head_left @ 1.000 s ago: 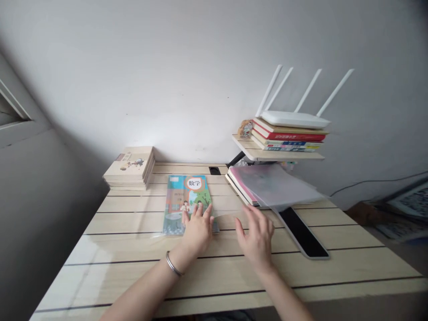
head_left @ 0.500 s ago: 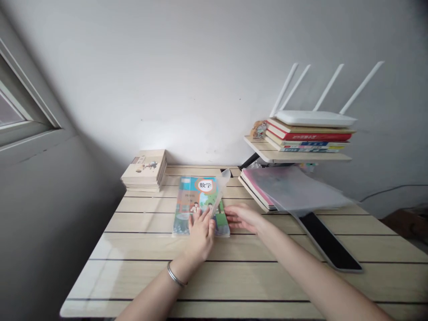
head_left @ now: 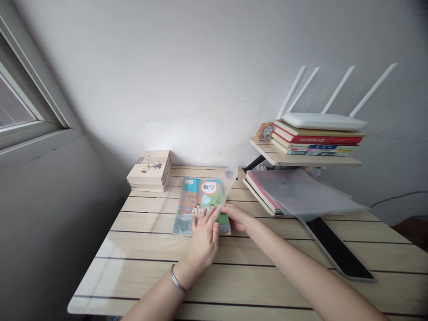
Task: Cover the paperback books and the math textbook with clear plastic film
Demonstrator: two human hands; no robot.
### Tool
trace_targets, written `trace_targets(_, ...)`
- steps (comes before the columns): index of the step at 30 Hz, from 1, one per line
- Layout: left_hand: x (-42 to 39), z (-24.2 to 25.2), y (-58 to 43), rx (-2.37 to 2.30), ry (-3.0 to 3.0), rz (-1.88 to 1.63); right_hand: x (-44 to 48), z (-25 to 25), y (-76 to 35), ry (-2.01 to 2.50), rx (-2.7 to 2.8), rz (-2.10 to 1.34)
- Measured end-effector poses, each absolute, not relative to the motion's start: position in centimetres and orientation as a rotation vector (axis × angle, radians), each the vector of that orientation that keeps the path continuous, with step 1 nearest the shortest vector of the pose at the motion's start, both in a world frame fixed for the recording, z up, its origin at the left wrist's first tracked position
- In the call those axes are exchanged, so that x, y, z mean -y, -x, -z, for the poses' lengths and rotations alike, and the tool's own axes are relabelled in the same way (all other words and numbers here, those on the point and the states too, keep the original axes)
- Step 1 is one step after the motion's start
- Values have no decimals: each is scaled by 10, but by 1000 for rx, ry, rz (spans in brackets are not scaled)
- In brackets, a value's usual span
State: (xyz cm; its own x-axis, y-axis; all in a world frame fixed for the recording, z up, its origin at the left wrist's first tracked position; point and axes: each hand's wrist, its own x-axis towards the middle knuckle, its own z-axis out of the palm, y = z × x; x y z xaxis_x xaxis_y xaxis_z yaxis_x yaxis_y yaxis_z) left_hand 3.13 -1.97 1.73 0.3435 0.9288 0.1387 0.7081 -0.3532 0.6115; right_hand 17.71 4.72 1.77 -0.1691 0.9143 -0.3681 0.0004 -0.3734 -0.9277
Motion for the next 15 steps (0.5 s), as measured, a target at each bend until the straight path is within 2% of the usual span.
trace_targets(10, 37, -28, -35, -1298, -2240, -527, 39, -55, -258, 1485, 1037, -1430)
trace_targets(15, 42, -33, -35, -1134, -2388, -238, 88, -55, -293, 1584, 947, -1408)
